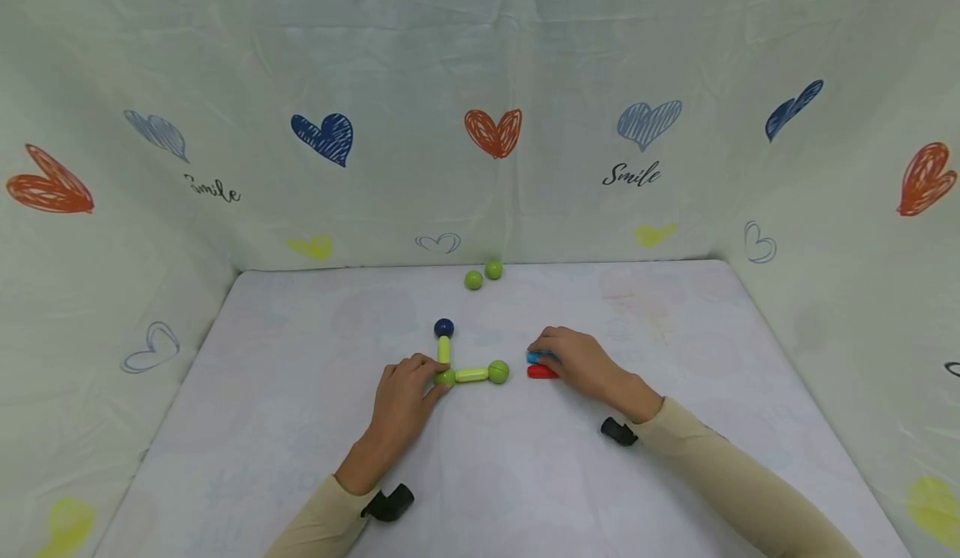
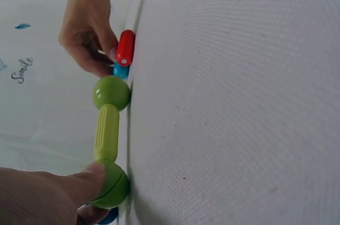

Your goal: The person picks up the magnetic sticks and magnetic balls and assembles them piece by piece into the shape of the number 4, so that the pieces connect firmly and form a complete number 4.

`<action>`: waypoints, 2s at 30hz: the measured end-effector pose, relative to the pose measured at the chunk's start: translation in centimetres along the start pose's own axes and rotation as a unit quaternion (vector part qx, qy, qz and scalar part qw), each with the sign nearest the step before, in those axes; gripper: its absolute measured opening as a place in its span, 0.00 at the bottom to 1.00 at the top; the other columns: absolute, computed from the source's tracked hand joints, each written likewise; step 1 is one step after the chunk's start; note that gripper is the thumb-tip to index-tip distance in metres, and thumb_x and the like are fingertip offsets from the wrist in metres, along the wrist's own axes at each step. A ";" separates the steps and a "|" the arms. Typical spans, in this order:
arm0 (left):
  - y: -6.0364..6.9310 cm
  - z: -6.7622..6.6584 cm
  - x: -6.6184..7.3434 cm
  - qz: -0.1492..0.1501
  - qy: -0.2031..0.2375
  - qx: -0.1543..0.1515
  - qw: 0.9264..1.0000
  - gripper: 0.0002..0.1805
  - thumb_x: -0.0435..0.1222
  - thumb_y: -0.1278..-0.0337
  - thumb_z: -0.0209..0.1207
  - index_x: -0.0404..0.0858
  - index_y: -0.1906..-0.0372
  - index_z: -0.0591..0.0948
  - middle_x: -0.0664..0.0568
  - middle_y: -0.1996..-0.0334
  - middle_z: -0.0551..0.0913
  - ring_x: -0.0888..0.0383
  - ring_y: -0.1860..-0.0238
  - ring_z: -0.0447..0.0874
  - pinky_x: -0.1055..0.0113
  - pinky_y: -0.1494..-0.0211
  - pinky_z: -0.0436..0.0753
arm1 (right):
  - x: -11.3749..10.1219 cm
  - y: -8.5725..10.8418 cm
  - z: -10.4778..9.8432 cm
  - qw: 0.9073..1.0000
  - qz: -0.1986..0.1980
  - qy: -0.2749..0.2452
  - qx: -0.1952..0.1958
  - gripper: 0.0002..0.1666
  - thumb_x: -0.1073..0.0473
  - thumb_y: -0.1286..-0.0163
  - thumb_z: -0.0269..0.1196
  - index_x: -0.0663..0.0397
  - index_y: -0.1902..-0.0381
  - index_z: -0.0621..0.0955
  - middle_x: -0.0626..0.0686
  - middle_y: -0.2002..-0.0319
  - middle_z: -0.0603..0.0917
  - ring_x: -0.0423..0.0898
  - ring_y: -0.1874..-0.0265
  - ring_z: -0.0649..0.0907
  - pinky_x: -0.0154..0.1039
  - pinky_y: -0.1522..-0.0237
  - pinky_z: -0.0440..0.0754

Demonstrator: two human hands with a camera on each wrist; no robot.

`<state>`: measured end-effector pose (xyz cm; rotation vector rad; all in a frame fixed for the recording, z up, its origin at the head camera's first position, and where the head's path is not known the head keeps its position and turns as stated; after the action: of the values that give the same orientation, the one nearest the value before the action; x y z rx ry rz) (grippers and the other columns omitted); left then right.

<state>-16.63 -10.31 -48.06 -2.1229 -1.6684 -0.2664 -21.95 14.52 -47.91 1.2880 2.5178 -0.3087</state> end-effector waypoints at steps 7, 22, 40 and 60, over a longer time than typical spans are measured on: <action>0.1 0.0 0.0 -0.001 0.003 0.001 1.000 0.16 0.37 0.41 0.76 0.42 0.48 0.90 0.50 0.54 0.88 0.50 0.52 0.87 0.49 0.44 0.80 | -0.1 -0.6 0.0 1.000 0.006 -0.022 -0.019 0.15 0.65 0.28 0.71 0.58 0.45 0.89 0.49 0.56 0.88 0.45 0.55 0.87 0.43 0.49 0.87; 0.1 -0.1 0.0 -0.005 0.007 0.002 1.000 0.16 0.37 0.42 0.76 0.41 0.49 0.90 0.51 0.55 0.87 0.50 0.52 0.86 0.50 0.45 0.80 | -0.6 -1.7 -0.1 0.999 -0.013 -0.030 -0.012 0.14 0.69 0.30 0.71 0.59 0.47 0.89 0.52 0.56 0.87 0.46 0.57 0.86 0.43 0.51 0.87; 0.2 0.2 -0.1 -0.005 0.010 0.004 1.000 0.17 0.36 0.44 0.77 0.42 0.49 0.90 0.51 0.55 0.87 0.51 0.53 0.86 0.52 0.48 0.81 | 0.3 -3.0 0.8 0.939 0.141 -0.304 0.079 0.12 0.68 0.27 0.68 0.64 0.47 0.86 0.58 0.57 0.87 0.48 0.63 0.86 0.35 0.61 0.86; 0.2 0.2 -0.1 -0.012 0.010 0.004 1.000 0.16 0.36 0.43 0.76 0.42 0.49 0.90 0.51 0.55 0.88 0.51 0.52 0.86 0.53 0.48 0.81 | -0.1 -4.6 2.8 0.878 0.213 -0.421 0.077 0.13 0.71 0.28 0.68 0.67 0.47 0.84 0.58 0.58 0.84 0.41 0.68 0.83 0.35 0.64 0.88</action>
<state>-16.47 -10.37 -48.28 -2.0893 -1.6804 -0.2870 -25.22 10.86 -50.26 1.3275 1.4662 -0.7758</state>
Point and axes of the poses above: each hand's wrist, its own y-axis away from the middle knuckle, its own z-axis out of the palm, x = y × z, the point moved 7 cm from there along -y, towards the middle knuckle
